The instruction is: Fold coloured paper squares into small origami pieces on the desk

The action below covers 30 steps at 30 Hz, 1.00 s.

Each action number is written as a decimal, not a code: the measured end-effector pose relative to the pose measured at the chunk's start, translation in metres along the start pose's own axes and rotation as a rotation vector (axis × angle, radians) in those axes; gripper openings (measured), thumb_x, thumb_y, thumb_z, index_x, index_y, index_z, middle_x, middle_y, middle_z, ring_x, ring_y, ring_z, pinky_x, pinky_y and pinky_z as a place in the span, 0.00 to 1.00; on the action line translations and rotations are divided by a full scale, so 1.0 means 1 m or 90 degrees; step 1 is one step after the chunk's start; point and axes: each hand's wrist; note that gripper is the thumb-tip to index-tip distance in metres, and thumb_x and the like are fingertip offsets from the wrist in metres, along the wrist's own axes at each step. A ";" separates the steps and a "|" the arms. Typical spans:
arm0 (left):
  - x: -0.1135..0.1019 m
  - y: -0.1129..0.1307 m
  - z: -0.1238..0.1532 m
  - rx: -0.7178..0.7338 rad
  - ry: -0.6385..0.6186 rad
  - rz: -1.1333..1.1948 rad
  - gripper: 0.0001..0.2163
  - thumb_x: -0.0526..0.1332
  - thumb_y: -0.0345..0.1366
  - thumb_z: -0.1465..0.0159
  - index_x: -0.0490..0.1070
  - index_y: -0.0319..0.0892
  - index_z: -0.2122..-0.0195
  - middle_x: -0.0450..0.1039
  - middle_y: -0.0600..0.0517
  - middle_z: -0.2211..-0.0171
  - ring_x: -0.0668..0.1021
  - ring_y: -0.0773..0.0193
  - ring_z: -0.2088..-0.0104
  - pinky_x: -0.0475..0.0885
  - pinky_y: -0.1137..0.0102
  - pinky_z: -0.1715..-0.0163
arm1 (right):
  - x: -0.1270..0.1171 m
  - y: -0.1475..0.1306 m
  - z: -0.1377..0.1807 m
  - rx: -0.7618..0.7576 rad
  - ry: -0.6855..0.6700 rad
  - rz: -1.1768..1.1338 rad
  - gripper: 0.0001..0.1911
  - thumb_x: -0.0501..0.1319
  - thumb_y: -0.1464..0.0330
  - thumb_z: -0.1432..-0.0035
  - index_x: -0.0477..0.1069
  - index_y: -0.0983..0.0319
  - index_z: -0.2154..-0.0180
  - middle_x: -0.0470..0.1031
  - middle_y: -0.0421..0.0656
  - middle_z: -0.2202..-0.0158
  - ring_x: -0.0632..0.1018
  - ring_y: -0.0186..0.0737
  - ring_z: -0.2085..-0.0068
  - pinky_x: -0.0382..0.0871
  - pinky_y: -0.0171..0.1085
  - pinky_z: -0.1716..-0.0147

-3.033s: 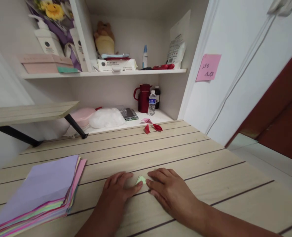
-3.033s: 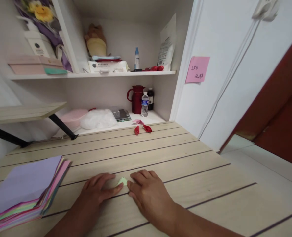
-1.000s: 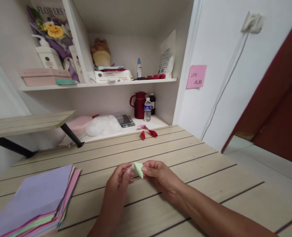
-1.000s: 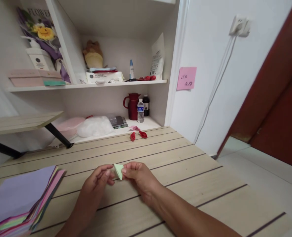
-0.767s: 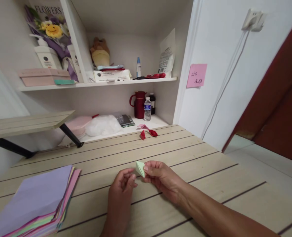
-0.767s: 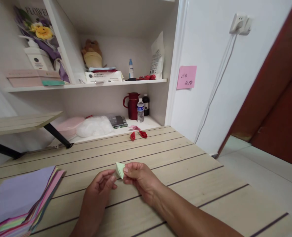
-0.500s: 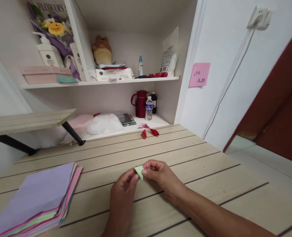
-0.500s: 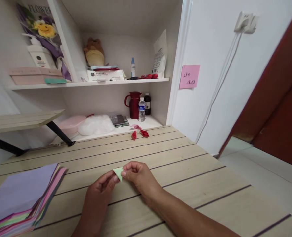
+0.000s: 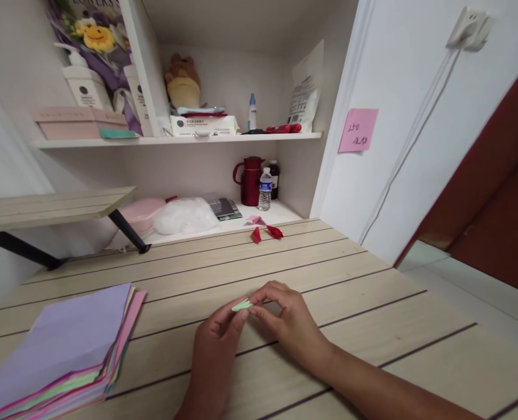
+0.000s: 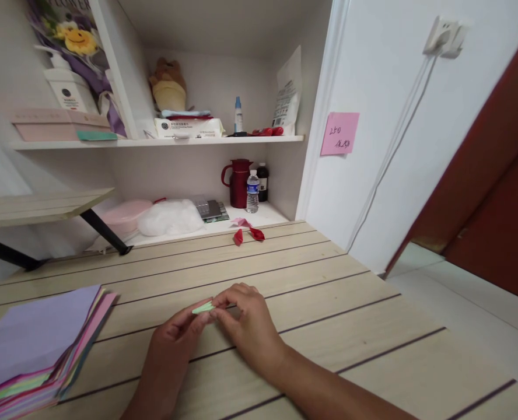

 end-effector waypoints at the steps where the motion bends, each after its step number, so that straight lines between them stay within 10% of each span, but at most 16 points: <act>1: -0.001 0.001 0.000 -0.004 0.005 0.000 0.15 0.68 0.44 0.46 0.81 0.44 0.60 0.82 0.49 0.60 0.81 0.55 0.56 0.70 0.63 0.47 | 0.000 0.000 0.000 -0.013 0.003 0.012 0.03 0.66 0.71 0.43 0.75 0.58 0.69 0.78 0.40 0.69 0.77 0.41 0.64 0.67 0.40 0.59; 8: -0.003 -0.003 -0.004 -0.030 0.042 -0.007 0.18 0.69 0.49 0.48 0.82 0.43 0.62 0.81 0.51 0.71 0.81 0.57 0.65 0.73 0.64 0.55 | 0.004 -0.001 0.001 0.037 0.058 -0.087 0.15 0.68 0.73 0.48 0.73 0.58 0.57 0.76 0.41 0.63 0.77 0.41 0.60 0.71 0.39 0.57; 13: -0.002 -0.004 -0.005 -0.035 0.064 -0.037 0.20 0.68 0.52 0.48 0.82 0.43 0.62 0.73 0.56 0.83 0.75 0.62 0.75 0.70 0.71 0.68 | 0.006 -0.002 0.000 0.102 0.025 -0.157 0.06 0.68 0.68 0.46 0.78 0.59 0.64 0.80 0.41 0.65 0.79 0.41 0.62 0.73 0.39 0.58; 30: 0.003 0.013 0.002 -0.040 0.048 -0.078 0.13 0.63 0.48 0.42 0.76 0.42 0.71 0.63 0.60 0.83 0.65 0.69 0.78 0.60 0.75 0.75 | 0.016 0.000 -0.001 0.163 -0.005 -0.261 0.09 0.69 0.61 0.47 0.77 0.60 0.69 0.77 0.41 0.69 0.76 0.40 0.65 0.69 0.37 0.63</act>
Point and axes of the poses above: each hand's wrist, its own z-axis away from the middle knuckle, its own x-axis out of the palm, y = z × x
